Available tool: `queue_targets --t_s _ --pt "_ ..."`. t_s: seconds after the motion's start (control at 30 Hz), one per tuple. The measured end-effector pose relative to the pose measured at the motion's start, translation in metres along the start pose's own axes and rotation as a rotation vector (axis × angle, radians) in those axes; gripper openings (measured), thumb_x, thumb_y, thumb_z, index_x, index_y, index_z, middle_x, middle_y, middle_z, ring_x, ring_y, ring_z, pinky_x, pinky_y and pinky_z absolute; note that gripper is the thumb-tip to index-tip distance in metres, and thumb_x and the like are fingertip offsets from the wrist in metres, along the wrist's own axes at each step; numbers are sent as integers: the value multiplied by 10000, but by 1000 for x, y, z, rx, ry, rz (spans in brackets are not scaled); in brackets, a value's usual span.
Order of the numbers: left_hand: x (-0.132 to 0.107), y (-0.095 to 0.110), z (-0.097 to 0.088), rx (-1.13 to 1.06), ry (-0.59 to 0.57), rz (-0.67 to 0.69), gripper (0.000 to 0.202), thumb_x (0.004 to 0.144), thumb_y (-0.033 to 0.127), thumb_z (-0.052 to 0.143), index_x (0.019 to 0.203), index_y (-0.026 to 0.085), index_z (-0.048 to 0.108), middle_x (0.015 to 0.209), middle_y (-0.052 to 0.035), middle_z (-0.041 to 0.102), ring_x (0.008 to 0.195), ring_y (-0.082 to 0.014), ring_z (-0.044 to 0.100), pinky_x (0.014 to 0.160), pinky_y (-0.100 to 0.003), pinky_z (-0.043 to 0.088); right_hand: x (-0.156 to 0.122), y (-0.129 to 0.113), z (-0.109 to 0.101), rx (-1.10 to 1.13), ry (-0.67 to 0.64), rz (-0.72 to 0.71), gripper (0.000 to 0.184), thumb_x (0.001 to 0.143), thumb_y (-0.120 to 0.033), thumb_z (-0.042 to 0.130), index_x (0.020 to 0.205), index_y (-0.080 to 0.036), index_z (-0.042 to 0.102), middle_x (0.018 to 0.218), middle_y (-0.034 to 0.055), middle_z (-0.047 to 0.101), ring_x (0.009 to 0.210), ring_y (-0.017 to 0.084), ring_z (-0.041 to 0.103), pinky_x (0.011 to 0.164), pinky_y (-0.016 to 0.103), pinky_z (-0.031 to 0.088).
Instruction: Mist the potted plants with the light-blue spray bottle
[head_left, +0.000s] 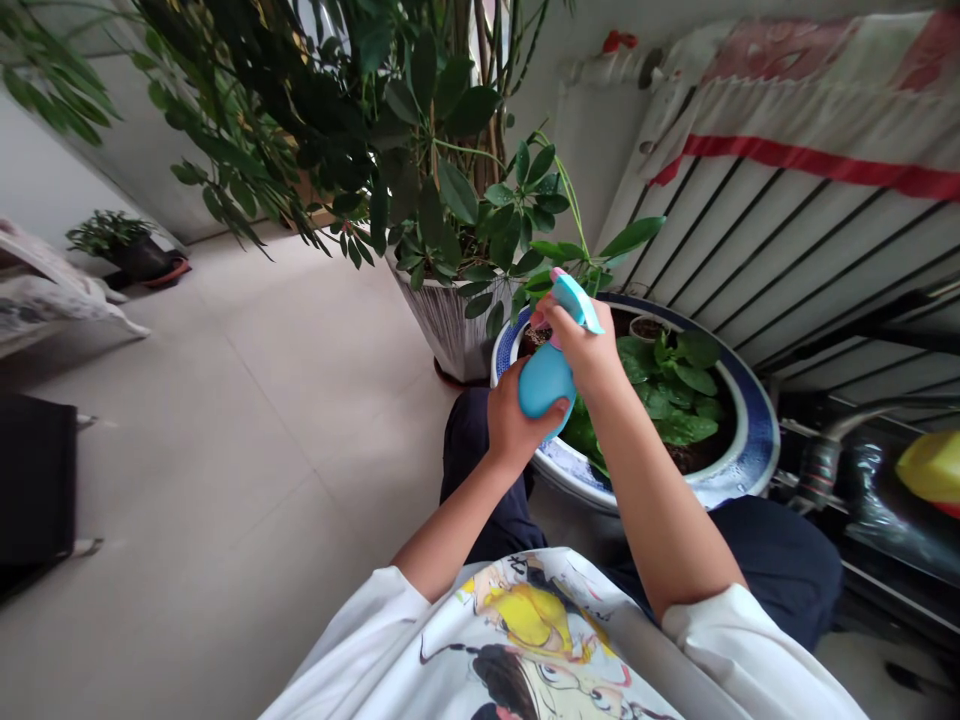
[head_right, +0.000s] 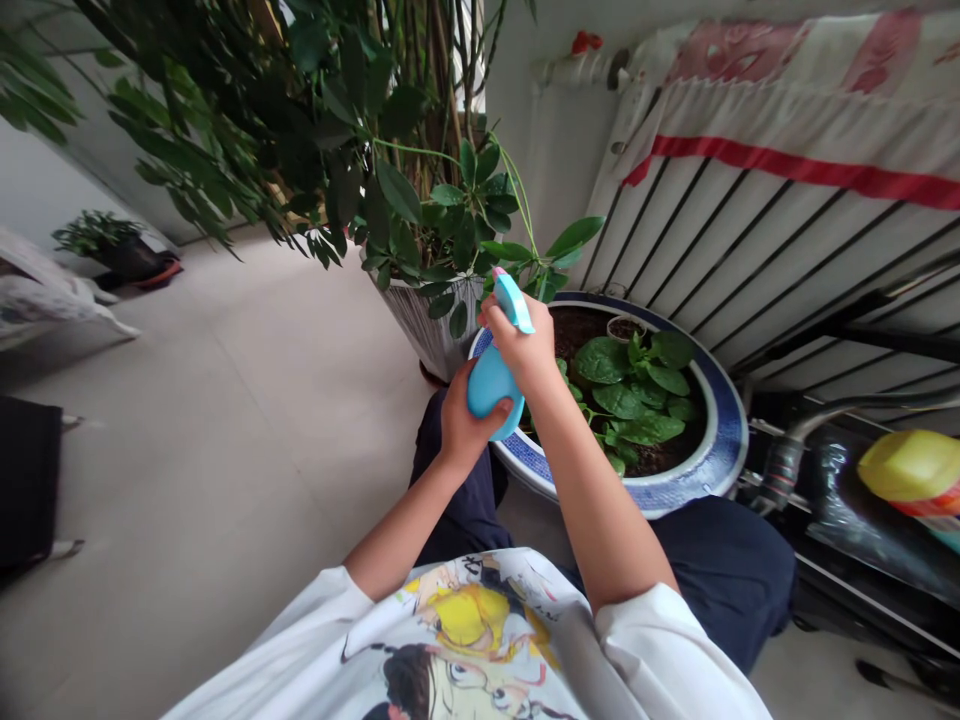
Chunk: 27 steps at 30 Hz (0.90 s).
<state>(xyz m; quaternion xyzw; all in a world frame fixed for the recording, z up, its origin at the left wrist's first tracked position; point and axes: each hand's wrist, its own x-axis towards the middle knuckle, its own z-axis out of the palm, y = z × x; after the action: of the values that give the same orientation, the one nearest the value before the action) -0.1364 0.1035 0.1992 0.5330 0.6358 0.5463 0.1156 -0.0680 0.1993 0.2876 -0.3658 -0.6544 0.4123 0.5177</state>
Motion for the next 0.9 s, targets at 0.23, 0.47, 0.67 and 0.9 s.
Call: queue_targets --t_s 0.23,0.47,0.67,0.9 --pt "-14 -16 -7 56 39 -51 679 692 438 725 1278 186 493 1237 -124 634 1150 -304 607 960 -422 499 -9 11 18 -78 -117 -53 154 759 -259 509 641 -205 592 610 8 631 596 169 581 624 307 477" --pt "-35 -44 -4 14 0 -113 685 720 458 701 1310 181 489 1287 -135 615 1213 -300 579 1000 -422 488 -25 33 32 -182 -274 -34 135 730 -254 510 648 -202 603 660 18 672 641 182 606 647 293 458" --pt "-52 -54 11 2 -22 -232 681 695 379 735 1311 206 502 1293 -117 614 1202 -295 591 1000 -431 496 -38 63 27 -138 -226 102 194 760 -332 531 642 -199 608 616 7 648 543 146 562 572 270 430" --pt "-46 -56 17 7 -63 -186 643 672 285 737 1275 199 529 1264 -108 634 1192 -288 595 1023 -429 483 -42 83 18 -121 -115 163 207 753 -335 505 642 -204 621 630 8 648 610 165 584 591 276 450"
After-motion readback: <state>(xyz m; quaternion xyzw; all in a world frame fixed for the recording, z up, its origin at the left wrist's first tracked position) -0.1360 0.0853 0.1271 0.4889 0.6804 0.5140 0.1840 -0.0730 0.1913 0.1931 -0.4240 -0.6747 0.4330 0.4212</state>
